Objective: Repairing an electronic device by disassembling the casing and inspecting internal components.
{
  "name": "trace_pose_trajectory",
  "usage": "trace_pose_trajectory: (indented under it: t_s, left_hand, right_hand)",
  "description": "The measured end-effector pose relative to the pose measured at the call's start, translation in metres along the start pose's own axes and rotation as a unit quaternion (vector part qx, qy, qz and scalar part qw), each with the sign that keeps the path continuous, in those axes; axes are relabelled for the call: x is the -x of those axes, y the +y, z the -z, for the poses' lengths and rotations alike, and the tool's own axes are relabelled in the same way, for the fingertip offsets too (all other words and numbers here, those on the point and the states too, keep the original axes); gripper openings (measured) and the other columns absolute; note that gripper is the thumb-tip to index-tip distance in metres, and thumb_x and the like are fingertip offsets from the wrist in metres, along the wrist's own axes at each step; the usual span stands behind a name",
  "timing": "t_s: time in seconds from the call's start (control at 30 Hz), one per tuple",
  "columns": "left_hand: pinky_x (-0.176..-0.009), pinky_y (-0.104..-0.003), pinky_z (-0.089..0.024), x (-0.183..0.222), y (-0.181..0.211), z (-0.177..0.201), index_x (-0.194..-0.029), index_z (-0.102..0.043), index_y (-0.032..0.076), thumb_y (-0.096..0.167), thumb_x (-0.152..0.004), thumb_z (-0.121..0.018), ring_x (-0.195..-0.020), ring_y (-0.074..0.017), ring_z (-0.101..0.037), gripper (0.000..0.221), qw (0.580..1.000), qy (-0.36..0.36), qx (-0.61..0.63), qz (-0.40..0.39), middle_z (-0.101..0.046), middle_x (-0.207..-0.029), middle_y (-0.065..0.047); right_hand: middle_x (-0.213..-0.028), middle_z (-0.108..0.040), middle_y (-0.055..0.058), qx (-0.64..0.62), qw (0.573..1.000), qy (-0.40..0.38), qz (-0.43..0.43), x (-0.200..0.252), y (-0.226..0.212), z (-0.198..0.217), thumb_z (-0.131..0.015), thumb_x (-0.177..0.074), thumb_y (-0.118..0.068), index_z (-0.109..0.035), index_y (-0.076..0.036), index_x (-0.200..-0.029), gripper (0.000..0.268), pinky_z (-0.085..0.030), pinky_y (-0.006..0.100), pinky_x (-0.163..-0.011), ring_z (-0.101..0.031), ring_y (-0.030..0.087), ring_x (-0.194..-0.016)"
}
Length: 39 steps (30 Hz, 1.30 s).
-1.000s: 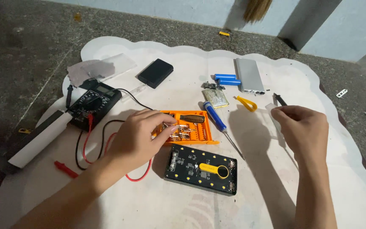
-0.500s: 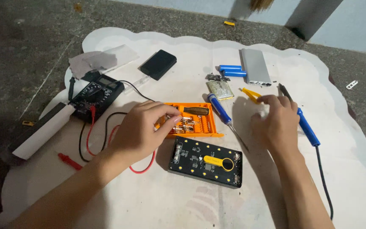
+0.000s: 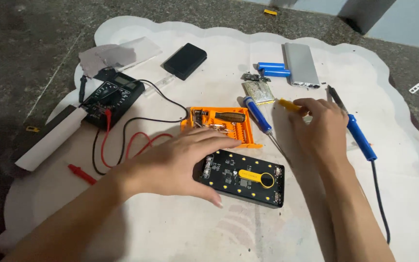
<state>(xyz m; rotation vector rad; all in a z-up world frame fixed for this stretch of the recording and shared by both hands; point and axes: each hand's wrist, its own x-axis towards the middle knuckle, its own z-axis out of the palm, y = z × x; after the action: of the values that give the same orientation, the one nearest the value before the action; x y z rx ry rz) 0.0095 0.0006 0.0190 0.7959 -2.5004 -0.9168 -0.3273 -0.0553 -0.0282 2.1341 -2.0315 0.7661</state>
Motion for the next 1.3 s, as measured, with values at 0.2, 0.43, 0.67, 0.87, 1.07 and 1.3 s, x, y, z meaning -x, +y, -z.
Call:
trace_pose_trajectory:
  t_s: [0.2, 0.43, 0.67, 0.87, 1.07, 1.3]
  left_hand:
    - [-0.119, -0.041, -0.027, 0.004, -0.007, 0.008, -0.154, -0.043, 0.019, 0.037, -0.063, -0.096, -0.148, -0.0255, -0.038, 0.107, 0.999, -0.036, 0.01, -0.009, -0.046, -0.158, -0.008]
    - [-0.105, -0.037, -0.042, 0.005, 0.011, 0.005, -0.13, -0.055, 0.019, 0.037, -0.063, -0.09, -0.126, -0.0171, -0.061, 0.078, 0.998, 0.051, -0.01, -0.029, -0.066, -0.131, 0.001]
    - [-0.112, -0.031, -0.048, 0.013, 0.036, -0.002, -0.14, -0.046, 0.008, 0.026, -0.076, -0.089, -0.126, -0.0217, -0.065, 0.079, 0.964, 0.208, 0.105, -0.132, -0.061, -0.134, -0.01]
    - [-0.105, -0.032, -0.053, 0.011, 0.03, -0.001, -0.135, -0.054, 0.012, 0.032, -0.077, -0.089, -0.118, -0.0212, -0.067, 0.071, 0.953, 0.246, 0.101, -0.143, -0.066, -0.13, -0.006]
    - [-0.089, -0.033, -0.059, -0.008, 0.008, -0.013, -0.122, -0.067, 0.006, 0.022, -0.066, -0.081, -0.103, -0.0237, -0.07, 0.06, 0.798, 0.232, 0.548, 0.091, -0.072, -0.117, -0.011]
    - [-0.075, -0.034, -0.061, -0.013, 0.007, -0.013, -0.119, -0.068, -0.009, 0.034, -0.074, -0.071, -0.1, -0.0294, -0.068, 0.062, 0.603, 0.257, 0.735, 0.173, -0.071, -0.113, -0.022]
  right_hand:
    - [-0.118, -0.062, 0.019, -0.003, 1.0, 0.014, -0.006, 0.002, 0.006, -0.009, -0.067, -0.1, -0.022, -0.079, -0.011, -0.118, 0.024, -0.044, 0.052, -0.095, -0.051, 0.045, -0.109]
    - [-0.102, -0.078, 0.008, -0.051, 0.998, 0.007, 0.018, -0.001, -0.01, 0.005, -0.065, -0.093, -0.008, -0.077, -0.006, -0.104, 0.017, -0.049, 0.043, -0.087, -0.07, 0.027, -0.094]
    - [-0.105, -0.077, 0.009, -0.106, 0.994, 0.016, -0.011, 0.005, -0.042, 0.02, -0.071, -0.102, -0.01, -0.075, -0.004, -0.108, 0.01, -0.052, 0.04, -0.082, -0.072, 0.024, -0.097]
    - [-0.108, -0.077, 0.006, -0.129, 0.991, -0.001, -0.022, 0.011, -0.055, 0.027, -0.072, -0.104, -0.017, -0.075, -0.007, -0.109, 0.012, -0.051, 0.035, -0.07, -0.068, 0.02, -0.078]
    - [-0.101, -0.076, 0.001, -0.167, 0.985, 0.023, -0.026, 0.009, -0.046, 0.023, -0.073, -0.104, -0.018, -0.073, -0.009, -0.103, 0.008, -0.049, 0.029, -0.078, -0.072, 0.012, -0.097]
    - [-0.1, -0.076, -0.001, -0.181, 0.981, 0.012, -0.065, 0.011, -0.061, 0.033, -0.073, -0.103, -0.023, -0.074, -0.011, -0.101, 0.012, -0.049, 0.028, -0.073, -0.071, 0.01, -0.096]
